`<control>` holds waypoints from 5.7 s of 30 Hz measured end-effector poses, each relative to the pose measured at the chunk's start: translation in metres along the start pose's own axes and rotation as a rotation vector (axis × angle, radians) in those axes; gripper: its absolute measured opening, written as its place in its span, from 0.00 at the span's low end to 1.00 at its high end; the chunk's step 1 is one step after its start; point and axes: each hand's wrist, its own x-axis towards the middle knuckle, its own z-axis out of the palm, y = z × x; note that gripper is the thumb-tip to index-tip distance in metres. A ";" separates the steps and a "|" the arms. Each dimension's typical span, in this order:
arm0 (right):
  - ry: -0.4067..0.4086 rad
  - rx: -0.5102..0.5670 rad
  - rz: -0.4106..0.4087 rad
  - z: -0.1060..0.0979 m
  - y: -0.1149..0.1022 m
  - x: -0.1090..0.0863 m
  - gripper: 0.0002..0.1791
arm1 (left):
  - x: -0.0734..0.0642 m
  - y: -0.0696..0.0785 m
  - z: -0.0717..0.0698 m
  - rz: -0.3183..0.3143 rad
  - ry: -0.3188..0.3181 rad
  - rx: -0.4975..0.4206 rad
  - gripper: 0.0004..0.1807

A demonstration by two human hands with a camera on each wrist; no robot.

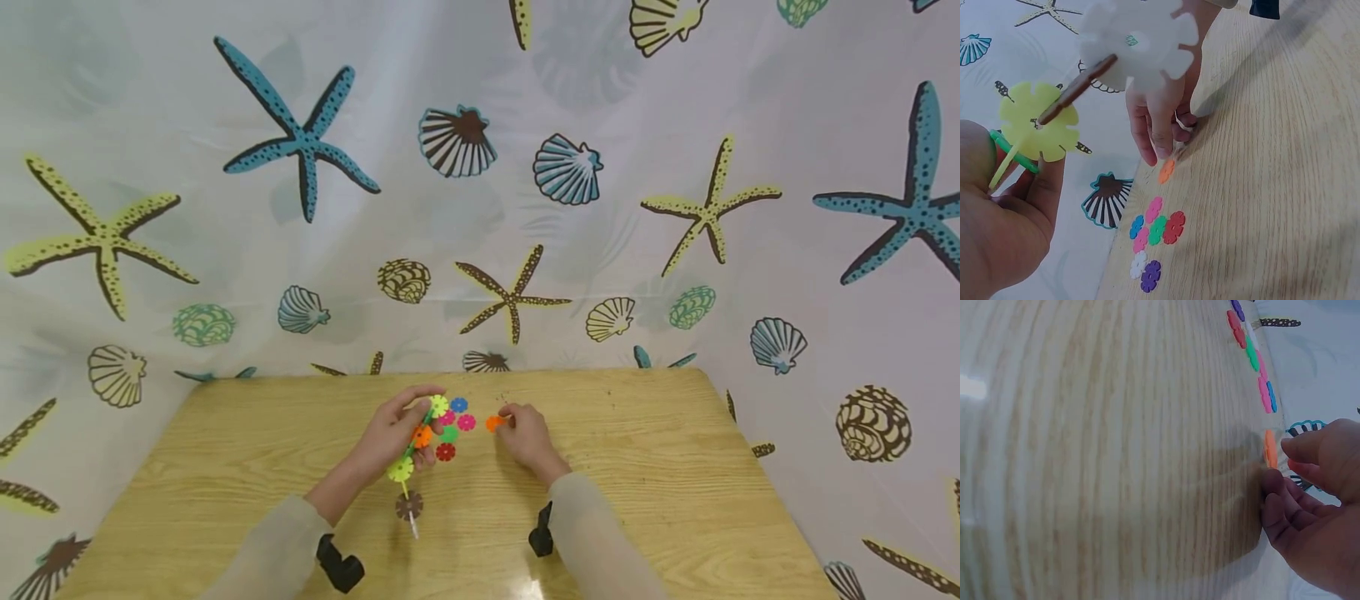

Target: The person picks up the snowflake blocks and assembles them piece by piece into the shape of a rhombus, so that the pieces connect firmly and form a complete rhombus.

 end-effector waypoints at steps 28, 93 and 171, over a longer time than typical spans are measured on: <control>0.045 -0.087 0.010 0.014 0.006 0.001 0.12 | 0.002 -0.003 -0.002 -0.037 -0.014 -0.057 0.20; 0.021 0.158 -0.272 -0.016 -0.088 -0.040 0.02 | 0.008 0.000 0.008 -0.086 0.227 0.071 0.17; -0.069 -0.062 -0.098 0.019 -0.021 0.006 0.16 | 0.002 0.000 -0.009 -0.105 0.187 0.028 0.21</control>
